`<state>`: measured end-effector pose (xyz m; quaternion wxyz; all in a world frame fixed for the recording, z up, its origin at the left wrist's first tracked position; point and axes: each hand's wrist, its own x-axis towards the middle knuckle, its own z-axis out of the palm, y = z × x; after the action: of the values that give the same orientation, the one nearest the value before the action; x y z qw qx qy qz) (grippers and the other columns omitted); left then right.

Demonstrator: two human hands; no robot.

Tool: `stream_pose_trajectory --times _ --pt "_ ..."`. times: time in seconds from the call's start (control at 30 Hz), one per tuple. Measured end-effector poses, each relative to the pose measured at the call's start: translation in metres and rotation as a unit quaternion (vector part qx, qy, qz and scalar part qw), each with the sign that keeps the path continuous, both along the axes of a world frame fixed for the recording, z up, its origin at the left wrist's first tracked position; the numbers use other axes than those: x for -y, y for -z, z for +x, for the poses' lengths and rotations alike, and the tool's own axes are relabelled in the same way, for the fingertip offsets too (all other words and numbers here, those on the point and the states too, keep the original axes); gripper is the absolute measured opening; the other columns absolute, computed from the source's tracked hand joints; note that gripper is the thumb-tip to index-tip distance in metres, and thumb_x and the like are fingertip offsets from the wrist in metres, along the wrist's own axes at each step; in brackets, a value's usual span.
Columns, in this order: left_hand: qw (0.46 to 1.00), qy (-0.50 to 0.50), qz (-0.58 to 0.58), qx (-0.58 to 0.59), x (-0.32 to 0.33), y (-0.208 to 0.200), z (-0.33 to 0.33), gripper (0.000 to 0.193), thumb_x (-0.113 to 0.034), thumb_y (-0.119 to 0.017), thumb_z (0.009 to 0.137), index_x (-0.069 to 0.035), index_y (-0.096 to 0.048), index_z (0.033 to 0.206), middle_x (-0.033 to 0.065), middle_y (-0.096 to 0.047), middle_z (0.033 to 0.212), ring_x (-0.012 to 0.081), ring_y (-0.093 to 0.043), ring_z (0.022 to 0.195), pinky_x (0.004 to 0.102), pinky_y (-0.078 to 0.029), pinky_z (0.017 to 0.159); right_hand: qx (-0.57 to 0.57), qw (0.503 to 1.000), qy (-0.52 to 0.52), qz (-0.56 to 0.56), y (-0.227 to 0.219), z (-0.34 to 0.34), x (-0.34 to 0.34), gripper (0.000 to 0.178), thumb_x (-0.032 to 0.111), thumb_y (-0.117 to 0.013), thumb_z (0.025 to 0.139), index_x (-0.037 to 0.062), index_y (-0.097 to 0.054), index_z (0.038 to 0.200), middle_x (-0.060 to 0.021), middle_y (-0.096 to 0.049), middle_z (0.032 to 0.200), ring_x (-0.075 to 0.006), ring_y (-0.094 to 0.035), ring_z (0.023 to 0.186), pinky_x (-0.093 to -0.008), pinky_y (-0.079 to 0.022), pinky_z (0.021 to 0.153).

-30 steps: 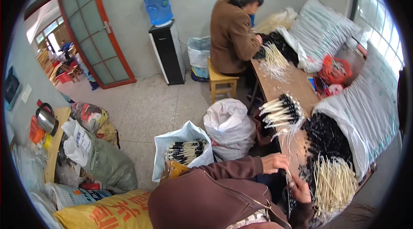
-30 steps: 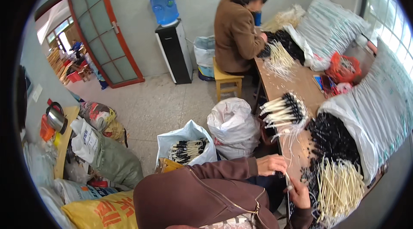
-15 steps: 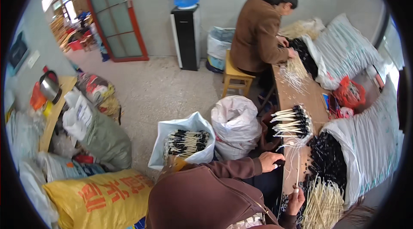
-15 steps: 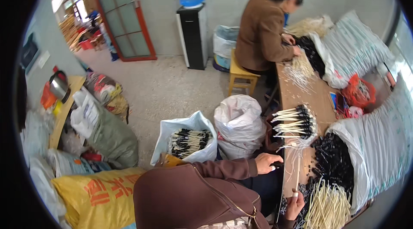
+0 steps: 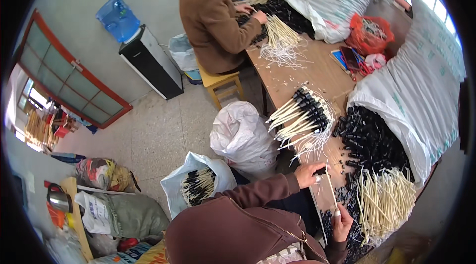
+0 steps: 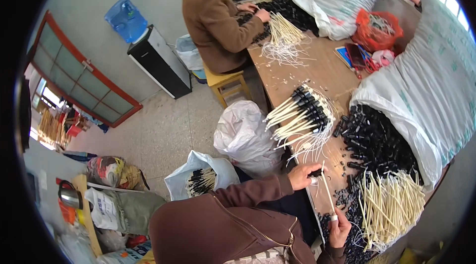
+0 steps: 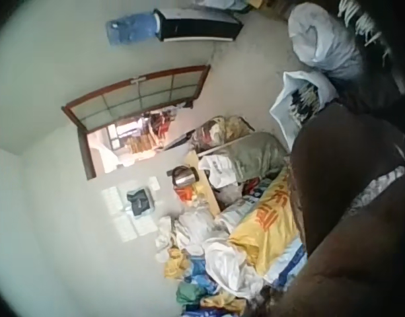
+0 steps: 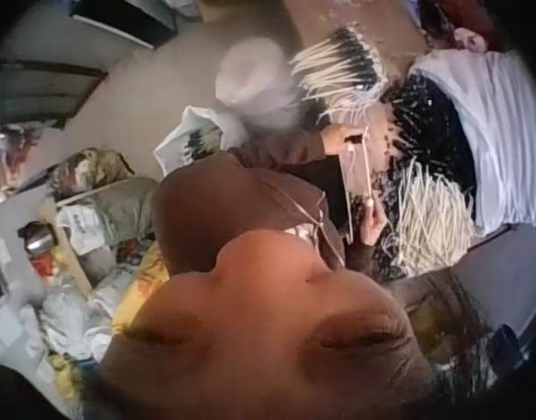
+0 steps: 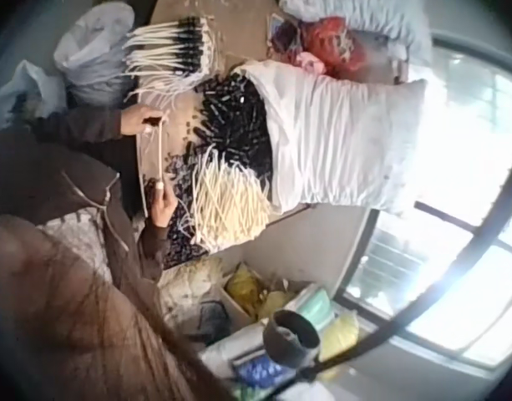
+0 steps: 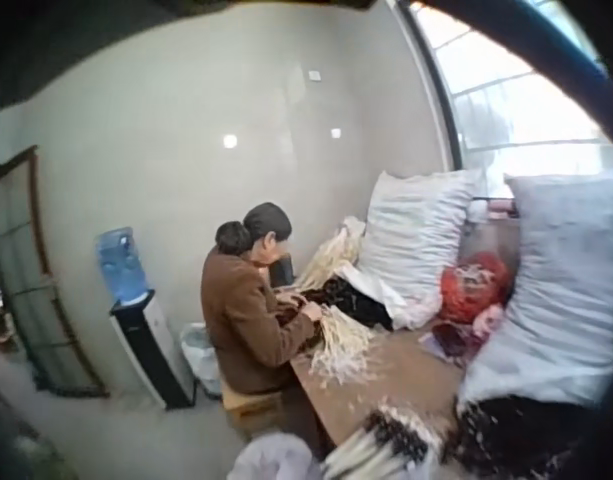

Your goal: Assembling small thin sticks into black plastic bases at a manufacturing workbench.

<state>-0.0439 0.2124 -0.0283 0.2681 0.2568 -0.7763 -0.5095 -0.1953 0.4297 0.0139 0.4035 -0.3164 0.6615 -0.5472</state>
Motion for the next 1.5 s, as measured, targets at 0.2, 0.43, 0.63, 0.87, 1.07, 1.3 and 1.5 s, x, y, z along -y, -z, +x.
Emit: stream_pose_trajectory --times 0.2,0.43,0.63,0.87,1.07,1.3,1.5 --pt "0.997 0.071 -0.026 -0.035 0.015 -0.013 -0.010 0.041 0.006 -0.053 0.077 -0.011 -0.060 0.113 0.0097 -0.058 0.097 0.0312 -0.060 0.091 0.0350 -0.047 0.081 -0.047 0.999 0.005 0.025 0.002 -0.012 -0.005 0.025 0.006 -0.057 0.094 -0.0035 -0.065 0.116 0.0048 -0.051 0.067 -0.0028 -0.040 0.055 -0.0209 -0.029 0.048" --pt "0.978 0.128 -0.161 0.044 0.019 0.000 -0.008 0.045 0.008 -0.056 0.071 -0.015 -0.065 0.108 0.0026 -0.061 0.095 0.0244 -0.059 0.092 0.0361 -0.046 0.085 -0.108 0.993 0.002 0.043 -0.007 -0.017 -0.003 0.024 0.004 -0.060 0.090 -0.0023 -0.068 0.111 0.0025 -0.049 0.061 -0.0037 -0.042 0.054 -0.0223 -0.031 0.048" --pt "0.913 0.241 -0.329 0.018 -0.023 -0.020 -0.025 0.028 -0.009 -0.065 0.073 -0.017 -0.065 0.099 0.0017 -0.060 0.092 0.0194 -0.061 0.082 0.0399 -0.048 0.084 -0.326 0.943 -0.004 0.068 -0.001 -0.002 0.019 0.021 -0.001 -0.063 0.080 0.0016 -0.069 0.100 -0.0123 -0.061 0.063 -0.0166 -0.057 0.053 -0.0311 -0.045 0.053" --pt "0.914 0.182 -0.349 0.101 -0.045 -0.012 -0.040 0.027 -0.018 -0.060 0.081 -0.018 -0.056 0.108 0.0060 -0.058 0.096 0.0244 -0.064 0.071 0.0389 -0.050 0.054 -0.066 0.996 0.060 -0.017 0.021 -0.029 0.008 0.022 0.011 -0.068 0.079 0.0003 -0.065 0.098 -0.0105 -0.063 0.112 -0.0122 -0.058 0.078 -0.0271 -0.047 0.065" --pt "0.981 0.034 -0.036 0.189 -0.012 0.001 -0.023 0.022 -0.013 -0.058 0.086 -0.004 -0.060 0.106 0.0176 -0.064 0.076 0.0338 -0.064 0.072 0.0383 -0.049 0.065 0.265 0.880 0.230 -0.321 -0.002 -0.037 -0.011 0.030 0.033 -0.049 0.101 0.0078 -0.053 0.086 -0.0095 -0.059 0.104 -0.0063 -0.032 0.050 -0.0225 -0.031 0.048" --pt "0.979 0.086 0.095 0.159 -0.013 0.004 -0.033 0.020 -0.002 -0.057 0.081 -0.006 -0.063 0.100 0.0063 -0.068 0.077 0.0251 -0.067 0.071 0.0346 -0.050 0.066 -0.297 0.898 0.317 -0.068 -0.012 -0.076 -0.069 0.020 0.016 -0.067 0.086 0.0019 -0.066 0.101 -0.0182 -0.064 0.115 -0.0221 -0.058 0.084 -0.0306 -0.046 0.073" --pt "0.953 0.280 0.092 0.068 -0.056 -0.033 -0.068 0.035 0.000 -0.065 0.080 -0.004 -0.061 0.114 0.0030 -0.060 0.093 0.0112 -0.057 0.086 0.0260 -0.048 0.073 -0.473 0.848 0.239 0.019 -0.056 -0.046 -0.017 0.054 0.014 -0.077 0.073 -0.0021 -0.059 0.121 -0.0209 -0.059 0.125 -0.0296 -0.062 0.100 -0.0377 -0.049 0.085"
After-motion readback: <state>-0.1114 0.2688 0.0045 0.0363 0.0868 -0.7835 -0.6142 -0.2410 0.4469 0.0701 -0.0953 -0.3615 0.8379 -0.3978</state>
